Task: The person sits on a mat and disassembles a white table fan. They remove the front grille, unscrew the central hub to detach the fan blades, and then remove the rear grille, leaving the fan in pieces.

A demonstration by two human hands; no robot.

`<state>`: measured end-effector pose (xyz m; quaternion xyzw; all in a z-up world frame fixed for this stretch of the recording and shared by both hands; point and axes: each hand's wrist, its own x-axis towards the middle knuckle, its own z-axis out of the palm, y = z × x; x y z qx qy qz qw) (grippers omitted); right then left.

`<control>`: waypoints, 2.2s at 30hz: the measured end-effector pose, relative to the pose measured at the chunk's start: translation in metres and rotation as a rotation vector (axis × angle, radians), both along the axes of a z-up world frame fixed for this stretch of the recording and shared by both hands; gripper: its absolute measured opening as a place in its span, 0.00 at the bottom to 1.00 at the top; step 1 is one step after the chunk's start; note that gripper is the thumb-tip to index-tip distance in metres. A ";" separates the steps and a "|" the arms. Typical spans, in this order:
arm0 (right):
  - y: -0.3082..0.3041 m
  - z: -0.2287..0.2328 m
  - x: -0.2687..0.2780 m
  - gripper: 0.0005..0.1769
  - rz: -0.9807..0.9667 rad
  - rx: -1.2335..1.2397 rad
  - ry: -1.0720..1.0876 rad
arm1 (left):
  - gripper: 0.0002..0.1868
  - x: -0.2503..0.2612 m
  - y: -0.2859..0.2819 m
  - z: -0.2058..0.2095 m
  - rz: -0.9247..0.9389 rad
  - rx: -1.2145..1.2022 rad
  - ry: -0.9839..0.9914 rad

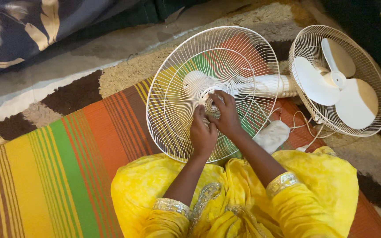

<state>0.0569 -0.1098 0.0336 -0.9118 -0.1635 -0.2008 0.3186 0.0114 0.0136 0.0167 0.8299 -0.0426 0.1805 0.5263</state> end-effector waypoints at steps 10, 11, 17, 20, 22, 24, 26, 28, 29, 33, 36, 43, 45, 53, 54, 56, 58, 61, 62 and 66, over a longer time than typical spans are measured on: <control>0.031 -0.018 0.001 0.46 -0.378 0.129 0.060 | 0.36 0.024 0.016 0.015 -0.090 0.149 -0.118; 0.030 -0.019 0.001 0.46 -0.360 0.127 0.059 | 0.35 0.024 0.015 0.013 -0.080 0.193 -0.079; 0.019 -0.020 -0.003 0.45 -0.252 0.118 0.009 | 0.35 0.021 0.012 0.007 -0.068 0.268 0.014; 0.018 -0.018 -0.002 0.45 -0.217 0.092 -0.031 | 0.34 0.020 0.012 0.003 -0.053 0.236 -0.060; 0.016 -0.015 -0.002 0.45 -0.185 0.062 -0.042 | 0.34 0.020 0.013 -0.001 -0.055 0.225 -0.066; 0.011 -0.010 -0.003 0.45 -0.154 0.029 -0.030 | 0.35 0.018 0.014 -0.005 -0.072 0.225 -0.030; 0.008 -0.007 -0.003 0.45 -0.120 -0.004 -0.007 | 0.36 0.016 0.014 -0.009 -0.070 0.223 -0.036; 0.005 -0.006 -0.003 0.44 -0.080 -0.051 0.007 | 0.36 0.013 0.014 -0.016 -0.068 0.230 -0.047; 0.003 -0.006 -0.001 0.42 -0.058 -0.080 0.009 | 0.35 0.013 0.014 -0.019 -0.068 0.240 -0.055; -0.012 -0.007 0.006 0.31 0.151 -0.460 -0.228 | 0.30 0.003 0.009 -0.027 -0.073 0.290 0.127; -0.016 -0.005 0.008 0.31 0.241 -0.555 -0.215 | 0.39 -0.002 0.001 -0.020 -0.131 0.357 0.203; 0.002 -0.004 -0.005 0.38 0.070 -0.110 -0.171 | 0.33 0.004 0.015 -0.001 -0.060 0.218 -0.007; 0.014 -0.008 -0.011 0.47 -0.095 0.042 -0.125 | 0.34 0.011 0.019 0.003 -0.052 0.168 -0.092; 0.028 -0.026 0.000 0.49 -0.330 0.246 0.009 | 0.38 0.019 0.018 0.015 -0.127 0.186 -0.123; 0.026 -0.026 -0.001 0.49 -0.326 0.220 0.003 | 0.39 0.019 0.018 0.014 -0.131 0.202 -0.120; 0.021 -0.025 0.000 0.49 -0.290 0.223 0.019 | 0.37 0.018 0.014 0.011 -0.093 0.205 -0.093; 0.018 -0.025 -0.002 0.49 -0.262 0.194 0.008 | 0.36 0.017 0.011 0.006 -0.064 0.216 -0.075; 0.015 -0.021 -0.003 0.50 -0.219 0.114 -0.033 | 0.36 0.017 0.010 -0.001 -0.039 0.222 -0.063; 0.013 -0.019 -0.004 0.50 -0.201 0.095 -0.031 | 0.35 0.016 0.011 -0.003 -0.035 0.208 -0.054; 0.002 -0.012 -0.002 0.47 -0.117 -0.022 0.057 | 0.31 0.014 0.012 -0.013 -0.004 0.218 -0.045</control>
